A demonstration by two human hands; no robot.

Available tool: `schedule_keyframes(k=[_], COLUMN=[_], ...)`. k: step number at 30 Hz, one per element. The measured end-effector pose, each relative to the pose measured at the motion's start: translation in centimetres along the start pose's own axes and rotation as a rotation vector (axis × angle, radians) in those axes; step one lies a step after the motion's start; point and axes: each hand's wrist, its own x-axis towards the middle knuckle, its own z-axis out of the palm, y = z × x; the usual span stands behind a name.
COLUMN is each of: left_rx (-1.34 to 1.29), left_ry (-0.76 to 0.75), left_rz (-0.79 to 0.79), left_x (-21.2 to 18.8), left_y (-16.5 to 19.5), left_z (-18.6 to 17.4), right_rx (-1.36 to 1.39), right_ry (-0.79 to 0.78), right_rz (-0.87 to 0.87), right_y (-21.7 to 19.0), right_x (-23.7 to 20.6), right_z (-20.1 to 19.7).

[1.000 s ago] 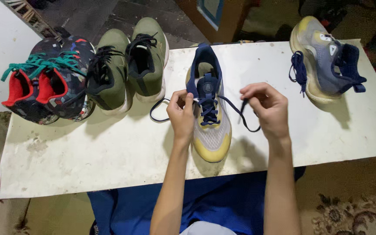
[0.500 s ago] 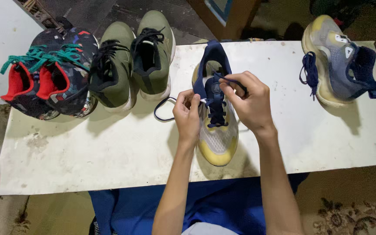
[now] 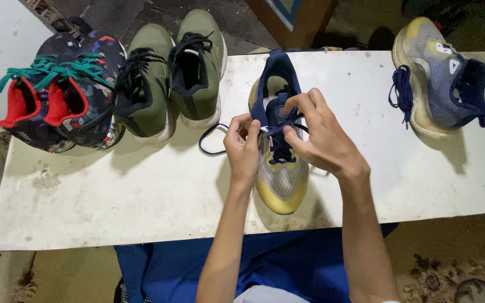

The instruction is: The person threads a navy shoelace through the eyelets of a sneaker, pulling the lace ends through the eyelets and tightening the lacing across the shoe's tongue. Several other pairs of sneakers are lined up on the board beside the shoe being laced.

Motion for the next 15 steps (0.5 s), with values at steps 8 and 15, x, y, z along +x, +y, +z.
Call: schedule_keyframes(k=[8,15], left_rx=[0.006,0.045], left_ry=[0.005,0.044], left_rz=[0.006,-0.071], left_x=[0.0,-0.5], left_y=[0.1,0.9], left_z=[0.1,0.6], right_rx=[-0.047,0.016], right_ry=[0.066,0.238], right_rz=[-0.177,-0.188], right_y=[0.0,1.0], right_x=[0.3,1.7], right_z=[0.1,0.6])
